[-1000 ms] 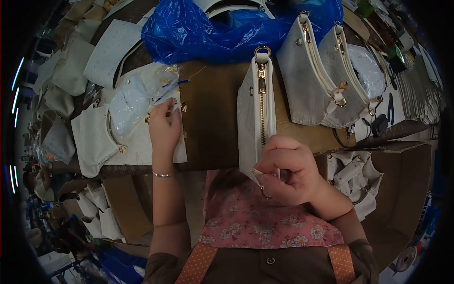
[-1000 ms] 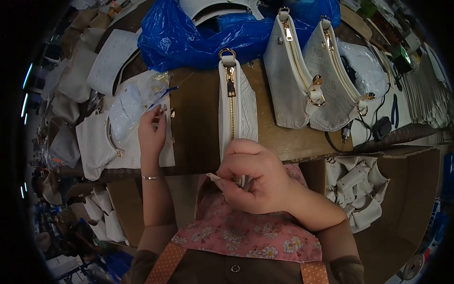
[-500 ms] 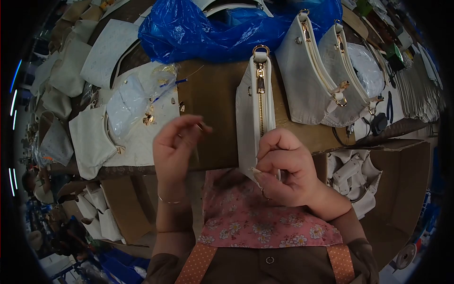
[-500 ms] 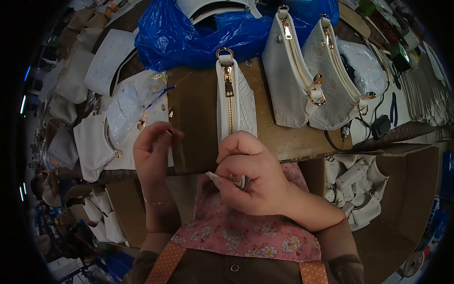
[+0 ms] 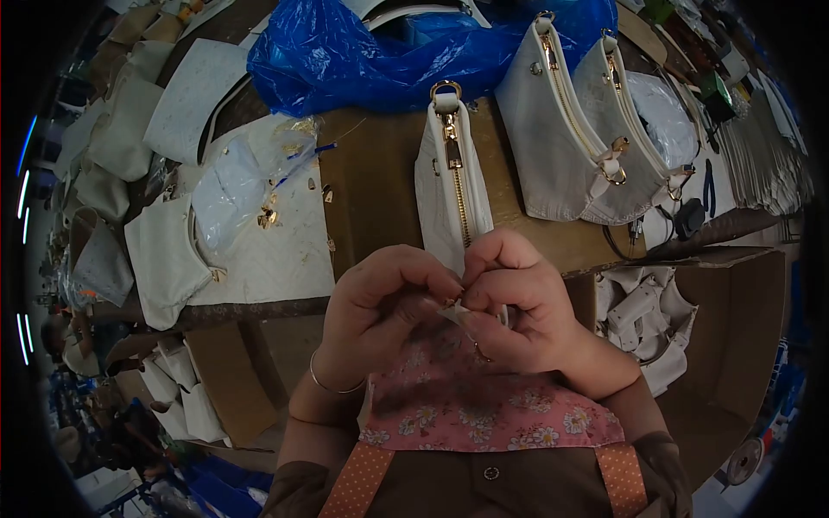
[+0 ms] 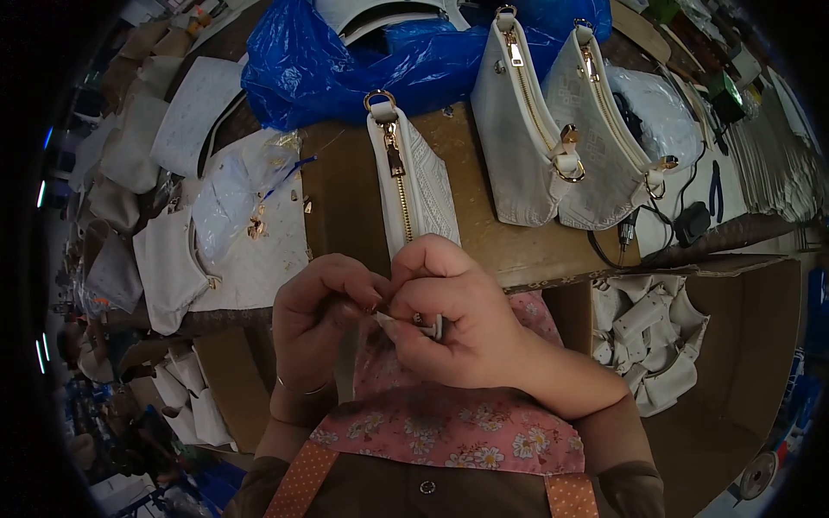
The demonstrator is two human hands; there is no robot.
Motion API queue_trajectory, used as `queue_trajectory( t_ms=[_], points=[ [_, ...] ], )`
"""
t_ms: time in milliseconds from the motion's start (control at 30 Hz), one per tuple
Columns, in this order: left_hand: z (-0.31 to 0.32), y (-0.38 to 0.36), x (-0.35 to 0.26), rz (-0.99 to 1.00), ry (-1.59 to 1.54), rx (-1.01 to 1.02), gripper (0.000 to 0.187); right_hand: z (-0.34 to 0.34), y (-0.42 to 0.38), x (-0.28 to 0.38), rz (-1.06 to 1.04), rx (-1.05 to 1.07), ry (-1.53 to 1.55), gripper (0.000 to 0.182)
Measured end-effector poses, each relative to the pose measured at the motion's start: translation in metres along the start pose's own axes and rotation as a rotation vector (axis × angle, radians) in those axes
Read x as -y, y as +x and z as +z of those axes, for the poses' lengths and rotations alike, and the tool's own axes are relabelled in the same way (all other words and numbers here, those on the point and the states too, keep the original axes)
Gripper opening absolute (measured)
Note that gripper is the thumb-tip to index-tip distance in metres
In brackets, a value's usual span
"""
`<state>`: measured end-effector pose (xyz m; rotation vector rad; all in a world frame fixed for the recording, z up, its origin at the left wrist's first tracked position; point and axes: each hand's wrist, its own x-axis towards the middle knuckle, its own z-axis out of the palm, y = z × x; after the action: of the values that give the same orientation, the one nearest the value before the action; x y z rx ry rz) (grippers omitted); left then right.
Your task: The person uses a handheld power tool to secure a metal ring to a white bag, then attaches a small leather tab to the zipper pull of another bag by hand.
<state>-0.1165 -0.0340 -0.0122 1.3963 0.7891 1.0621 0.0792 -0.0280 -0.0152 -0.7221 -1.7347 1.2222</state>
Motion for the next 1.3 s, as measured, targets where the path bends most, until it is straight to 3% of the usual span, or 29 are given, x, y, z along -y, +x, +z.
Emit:
queue_trajectory(
  t_ms=[67,167,367,900,967,1133,1300],
  points=[
    [-0.001,0.001,-0.001,0.07,0.114,0.006,0.012,0.0,0.001,0.0,-0.007,-0.002,-0.002,0.007],
    [0.004,-0.001,-0.008,-0.001,0.083,-0.047,0.013,0.0,0.001,0.001,-0.011,0.007,-0.025,0.007],
    [0.005,-0.001,-0.003,0.064,0.089,-0.035,0.012,0.001,0.001,0.0,-0.032,-0.007,-0.027,0.007],
    [0.011,-0.002,0.001,0.016,0.014,-0.084,0.008,-0.004,0.001,0.007,0.059,0.028,0.019,0.008],
    [0.012,-0.001,0.001,0.071,0.123,-0.07,0.007,-0.005,0.0,0.006,0.057,0.034,0.017,0.008],
    [0.013,0.0,-0.002,0.039,0.094,-0.057,0.008,-0.009,0.003,0.014,0.176,0.054,0.081,0.009],
    [0.015,0.001,-0.002,0.011,0.04,-0.059,0.009,-0.013,0.001,0.006,0.132,0.07,0.102,0.01]
  ],
)
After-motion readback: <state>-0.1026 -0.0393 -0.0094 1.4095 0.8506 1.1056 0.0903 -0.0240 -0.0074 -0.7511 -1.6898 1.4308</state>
